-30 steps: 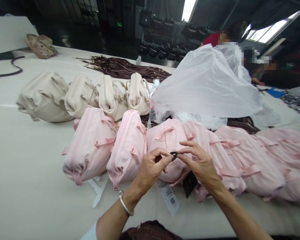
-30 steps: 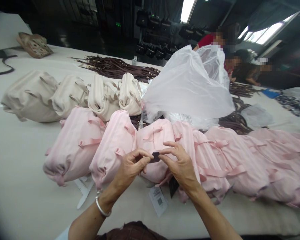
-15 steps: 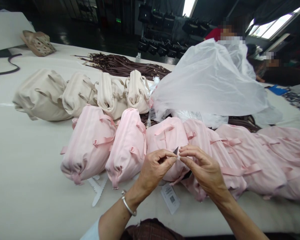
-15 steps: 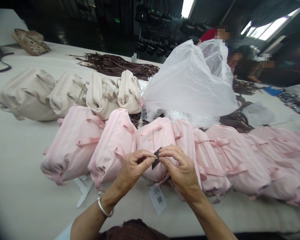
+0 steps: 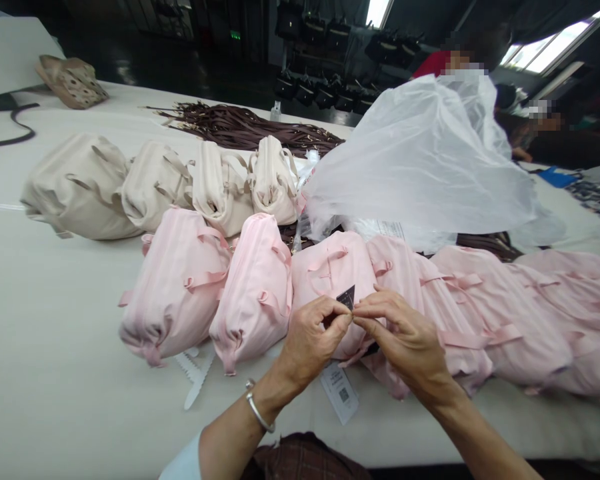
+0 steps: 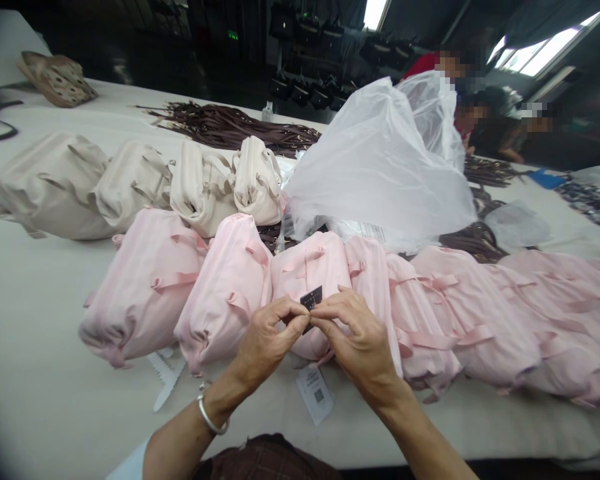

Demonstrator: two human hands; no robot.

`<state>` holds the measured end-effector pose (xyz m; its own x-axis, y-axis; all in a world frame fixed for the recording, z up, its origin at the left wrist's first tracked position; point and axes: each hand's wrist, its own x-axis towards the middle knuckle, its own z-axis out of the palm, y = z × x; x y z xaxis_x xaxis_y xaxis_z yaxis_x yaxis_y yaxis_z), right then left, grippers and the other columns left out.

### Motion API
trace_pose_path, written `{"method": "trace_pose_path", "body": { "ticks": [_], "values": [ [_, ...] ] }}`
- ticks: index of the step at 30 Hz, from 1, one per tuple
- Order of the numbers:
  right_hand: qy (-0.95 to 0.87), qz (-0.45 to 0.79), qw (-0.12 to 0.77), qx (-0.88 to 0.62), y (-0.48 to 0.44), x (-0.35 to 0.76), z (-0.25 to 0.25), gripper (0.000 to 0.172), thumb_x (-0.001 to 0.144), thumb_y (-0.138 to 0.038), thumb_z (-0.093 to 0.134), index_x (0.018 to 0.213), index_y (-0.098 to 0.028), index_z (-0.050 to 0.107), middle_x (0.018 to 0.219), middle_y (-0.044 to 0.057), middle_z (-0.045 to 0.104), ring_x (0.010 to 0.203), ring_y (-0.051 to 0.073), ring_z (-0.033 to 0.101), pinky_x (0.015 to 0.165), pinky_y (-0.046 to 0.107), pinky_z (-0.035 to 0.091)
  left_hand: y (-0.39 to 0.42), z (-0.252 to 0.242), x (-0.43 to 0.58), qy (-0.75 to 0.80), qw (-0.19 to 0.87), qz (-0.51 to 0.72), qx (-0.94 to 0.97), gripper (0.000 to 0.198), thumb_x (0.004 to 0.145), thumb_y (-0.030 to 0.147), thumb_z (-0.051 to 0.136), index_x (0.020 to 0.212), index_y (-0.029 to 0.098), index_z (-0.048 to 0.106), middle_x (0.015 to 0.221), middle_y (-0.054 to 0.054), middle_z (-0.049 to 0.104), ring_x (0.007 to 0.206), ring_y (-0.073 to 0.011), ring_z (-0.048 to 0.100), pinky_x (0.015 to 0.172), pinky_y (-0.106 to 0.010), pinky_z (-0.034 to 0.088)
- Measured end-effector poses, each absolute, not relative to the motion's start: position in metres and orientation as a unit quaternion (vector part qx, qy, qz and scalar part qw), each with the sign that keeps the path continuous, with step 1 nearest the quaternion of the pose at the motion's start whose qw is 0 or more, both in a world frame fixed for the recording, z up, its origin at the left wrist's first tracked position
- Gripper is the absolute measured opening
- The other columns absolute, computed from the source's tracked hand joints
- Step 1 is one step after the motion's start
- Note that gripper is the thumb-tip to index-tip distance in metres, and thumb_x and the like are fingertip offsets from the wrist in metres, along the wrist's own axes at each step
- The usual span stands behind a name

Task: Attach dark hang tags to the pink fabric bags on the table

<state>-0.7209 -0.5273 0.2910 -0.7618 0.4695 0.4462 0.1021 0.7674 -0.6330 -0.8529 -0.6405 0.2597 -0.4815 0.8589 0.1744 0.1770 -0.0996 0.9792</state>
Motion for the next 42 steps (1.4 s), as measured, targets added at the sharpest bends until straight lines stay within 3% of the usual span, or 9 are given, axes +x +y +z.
{"method": "trace_pose_path", "body": {
  "ticks": [5, 10, 14, 17, 20, 24, 27, 31, 42],
  "values": [
    [-0.884, 0.306, 0.31, -0.168, -0.532, -0.724, 0.285, 0.007, 0.086, -0.019, 0.067, 0.082, -0.025, 0.069, 0.078, 0.001, 0.069, 0.077, 0.018, 0.064, 0.097, 0.045, 0.047, -0.638, 0.254, -0.849, 0.607, 0.303, 0.621, 0.392, 0.013, 0.086, 0.018, 0.057, 0.075, 0.017, 0.066, 0.074, -0.001, 0.064, 0.07, -0.0135, 0.057, 0.067, -0.023, 0.044],
    [-0.793, 0.458, 0.265, -0.3, -0.535, -0.725, 0.269, 0.009, 0.082, -0.032, 0.072, 0.078, -0.024, 0.071, 0.083, 0.004, 0.07, 0.084, 0.021, 0.065, 0.077, 0.033, 0.054, -0.637, 0.245, -0.853, 0.613, 0.313, 0.609, 0.395, 0.013, 0.086, 0.021, 0.06, 0.076, 0.018, 0.067, 0.074, -0.001, 0.067, 0.07, -0.0143, 0.06, 0.068, -0.024, 0.047],
    [-0.804, 0.452, 0.228, -0.312, -0.532, -0.721, 0.278, 0.018, 0.081, -0.031, 0.073, 0.099, -0.026, 0.072, 0.105, 0.003, 0.07, 0.103, 0.021, 0.064, 0.093, 0.032, 0.05, -0.638, 0.232, -0.859, 0.634, 0.243, 0.563, 0.471, 0.014, 0.091, 0.021, 0.058, 0.086, 0.02, 0.071, 0.084, -0.002, 0.072, 0.081, -0.0158, 0.066, 0.078, -0.026, 0.051],
    [-0.829, 0.392, 0.266, -0.296, -0.54, -0.707, 0.288, 0.019, 0.084, -0.027, 0.07, 0.103, -0.028, 0.07, 0.105, 0.002, 0.07, 0.101, 0.018, 0.064, 0.091, 0.028, 0.049, -0.647, 0.221, -0.863, 0.653, 0.187, 0.518, 0.519, 0.023, 0.093, 0.02, 0.057, 0.113, 0.021, 0.066, 0.113, -0.006, 0.07, 0.1, -0.0189, 0.065, 0.093, -0.032, 0.051],
    [-0.854, 0.431, 0.163, -0.243, -0.561, -0.681, 0.273, 0.005, 0.087, -0.027, 0.067, 0.088, -0.026, 0.071, 0.088, 0.001, 0.071, 0.084, 0.017, 0.066, 0.077, 0.026, 0.051, -0.666, 0.211, -0.865, 0.676, 0.134, 0.499, 0.525, 0.043, 0.093, 0.02, 0.055, 0.136, 0.021, 0.049, 0.142, -0.013, 0.05, 0.111, -0.0209, 0.062, 0.098, -0.039, 0.051],
    [-0.841, 0.446, -0.046, -0.304, -0.589, -0.641, 0.206, 0.007, 0.085, -0.028, 0.066, 0.086, -0.024, 0.072, 0.082, 0.002, 0.071, 0.077, 0.02, 0.067, 0.071, 0.03, 0.053, -0.702, 0.195, -0.861, 0.662, 0.082, 0.502, 0.551, 0.031, 0.095, 0.013, 0.049, 0.124, 0.02, 0.056, 0.116, -0.011, 0.066, 0.108, -0.0196, 0.063, 0.095, -0.035, 0.052],
    [-0.857, 0.332, -0.038, -0.393, -0.596, -0.626, 0.148, 0.024, 0.083, -0.026, 0.064, 0.105, -0.02, 0.069, 0.098, 0.007, 0.071, 0.091, 0.025, 0.068, 0.083, 0.036, 0.055, -0.726, 0.176, -0.85, 0.65, 0.127, 0.483, 0.572, 0.024, 0.095, 0.012, 0.049, 0.113, 0.019, 0.061, 0.093, -0.007, 0.07, 0.089, -0.0171, 0.067, 0.081, -0.028, 0.054],
    [-0.858, 0.253, -0.024, -0.446, -0.593, -0.637, 0.102, 0.043, 0.083, -0.031, 0.064, 0.122, -0.012, 0.061, 0.122, 0.019, 0.063, 0.12, 0.033, 0.056, 0.102, 0.044, 0.045, -0.743, 0.149, -0.834, 0.656, 0.23, 0.411, 0.589, 0.021, 0.096, 0.017, 0.048, 0.105, 0.02, 0.066, 0.087, -0.006, 0.07, 0.082, -0.0165, 0.067, 0.076, -0.026, 0.053],
    [-0.843, 0.237, -0.034, -0.482, -0.588, -0.659, 0.084, 0.028, 0.072, -0.021, 0.071, 0.099, -0.014, 0.07, 0.107, 0.017, 0.069, 0.111, 0.035, 0.058, 0.101, 0.043, 0.04, -0.743, 0.123, -0.823, 0.668, 0.303, 0.346, 0.584, 0.019, 0.094, 0.018, 0.052, 0.103, 0.021, 0.068, 0.097, -0.004, 0.072, 0.091, -0.0182, 0.067, 0.085, -0.029, 0.051]
  ]
}}
